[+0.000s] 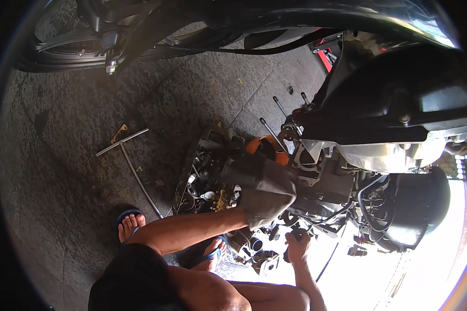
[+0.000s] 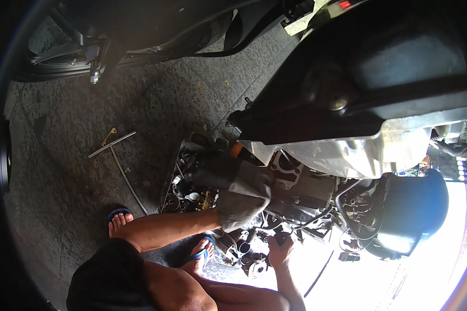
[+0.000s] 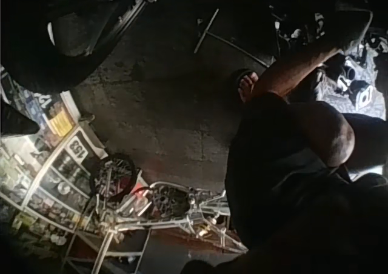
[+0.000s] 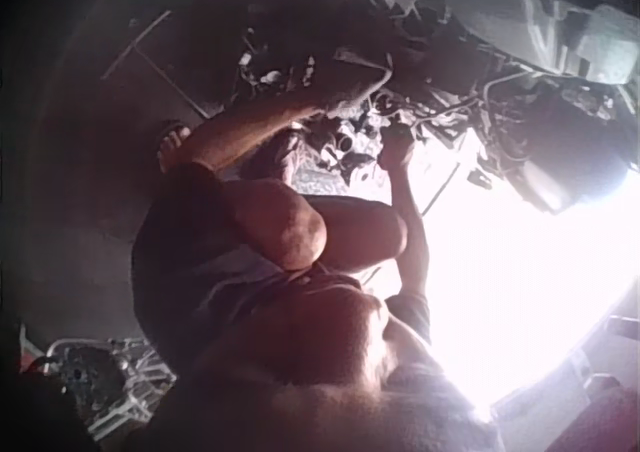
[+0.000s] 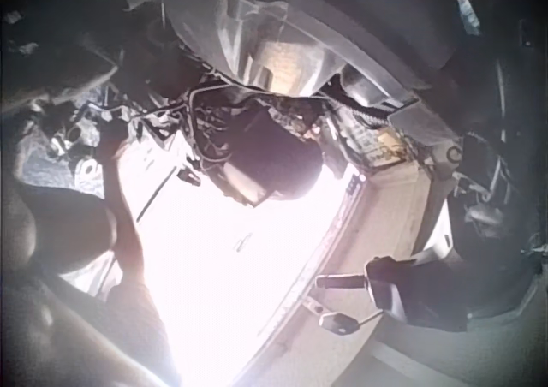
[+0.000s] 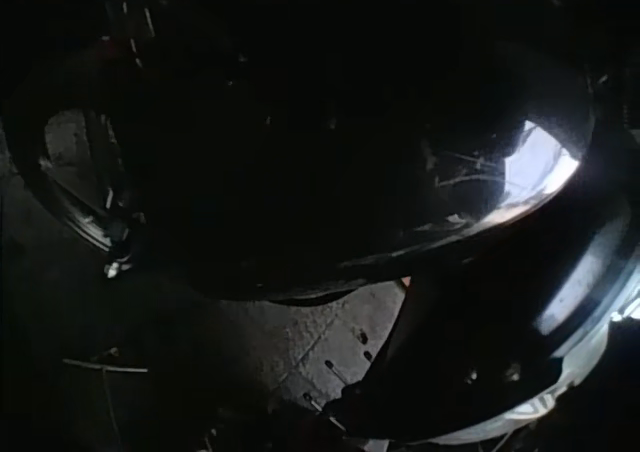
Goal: The person works on a disassembled motorcycle engine by hand and with a cloth, handling various components including a gasket and engine blocks.
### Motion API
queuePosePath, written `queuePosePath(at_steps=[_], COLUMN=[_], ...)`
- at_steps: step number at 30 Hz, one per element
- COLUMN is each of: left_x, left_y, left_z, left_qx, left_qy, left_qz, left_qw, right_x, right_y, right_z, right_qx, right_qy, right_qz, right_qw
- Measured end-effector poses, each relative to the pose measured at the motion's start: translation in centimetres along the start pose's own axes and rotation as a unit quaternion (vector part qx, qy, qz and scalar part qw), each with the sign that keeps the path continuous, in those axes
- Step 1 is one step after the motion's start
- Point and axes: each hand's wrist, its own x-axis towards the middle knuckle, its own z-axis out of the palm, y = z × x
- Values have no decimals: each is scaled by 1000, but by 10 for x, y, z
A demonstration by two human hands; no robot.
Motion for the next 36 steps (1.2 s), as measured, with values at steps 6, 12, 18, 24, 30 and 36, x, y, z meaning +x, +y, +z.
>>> queuePosePath(at_steps=[6, 12, 18, 24, 30, 36], left_x=[18, 42, 74, 82, 80, 74], left_y=[-19, -2, -35, -47, -43, -20], left_z=[-16, 14, 7, -13, -27, -4], left_qx=[208, 57, -52, -91, -57, 45], left_qy=[58, -5, -78, -160, -167, -41], left_qz=[221, 122, 226, 281, 322, 225], left_qw=[951, 991, 970, 942, 930, 972], right_x=[1, 2, -4, -1, -4, -5], right_y=[2, 18, 0, 1, -12, -12], right_z=[3, 2, 0, 6, 1, -4], right_qx=[-26, -20, -35, -76, -84, -112], right_qy=[-6, 12, 15, 30, 47, 45], right_qz=[-21, -46, -12, -48, -68, -50], right_qw=[999, 999, 999, 995, 993, 991])
